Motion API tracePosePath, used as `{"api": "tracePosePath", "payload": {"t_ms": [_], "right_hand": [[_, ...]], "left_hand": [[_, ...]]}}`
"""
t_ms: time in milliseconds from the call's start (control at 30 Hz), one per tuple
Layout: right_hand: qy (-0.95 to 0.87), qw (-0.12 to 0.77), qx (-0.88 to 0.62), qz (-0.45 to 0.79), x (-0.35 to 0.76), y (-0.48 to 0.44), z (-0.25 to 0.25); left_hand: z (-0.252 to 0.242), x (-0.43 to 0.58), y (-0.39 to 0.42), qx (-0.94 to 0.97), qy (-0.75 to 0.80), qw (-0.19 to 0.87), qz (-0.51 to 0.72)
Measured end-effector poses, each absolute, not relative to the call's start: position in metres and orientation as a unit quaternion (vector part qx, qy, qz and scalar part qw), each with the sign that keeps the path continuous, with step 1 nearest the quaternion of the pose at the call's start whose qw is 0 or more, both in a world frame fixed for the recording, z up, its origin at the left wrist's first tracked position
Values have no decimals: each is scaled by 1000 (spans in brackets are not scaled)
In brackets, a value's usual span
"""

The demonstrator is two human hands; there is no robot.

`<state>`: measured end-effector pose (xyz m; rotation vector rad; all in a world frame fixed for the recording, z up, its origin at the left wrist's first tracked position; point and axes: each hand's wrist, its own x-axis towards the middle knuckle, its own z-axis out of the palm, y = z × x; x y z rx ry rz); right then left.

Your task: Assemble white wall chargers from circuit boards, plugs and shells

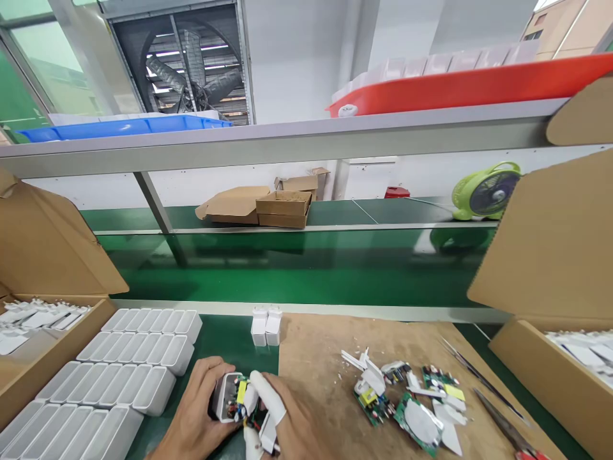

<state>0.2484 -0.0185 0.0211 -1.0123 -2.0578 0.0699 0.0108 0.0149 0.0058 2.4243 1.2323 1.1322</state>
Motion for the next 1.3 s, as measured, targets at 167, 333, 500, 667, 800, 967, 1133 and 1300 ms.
{"api": "tracePosePath", "payload": {"t_ms": [167, 333, 500, 667, 800, 967, 1133, 1300], "right_hand": [[-843, 366, -393, 16, 248, -18, 29], [-856, 337, -391, 20, 250, -21, 38], [-859, 294, -417, 36, 249, -23, 50], [-859, 293, -419, 31, 248, -21, 50], [-870, 264, -410, 70, 251, -23, 51], [-868, 264, -408, 105, 252, -25, 48], [-855, 275, -416, 139, 252, -25, 37], [-862, 301, -389, 126, 249, -23, 37]], "left_hand": [[6, 11, 15, 830, 414, 90, 362], [2, 12, 16, 833, 411, 73, 364], [5, 13, 15, 834, 411, 76, 360], [8, 14, 13, 835, 406, 71, 364], [10, 16, 11, 827, 409, 84, 376], [12, 17, 11, 833, 403, 88, 369], [12, 15, 11, 834, 403, 93, 365], [11, 19, 11, 832, 400, 129, 363]]}}
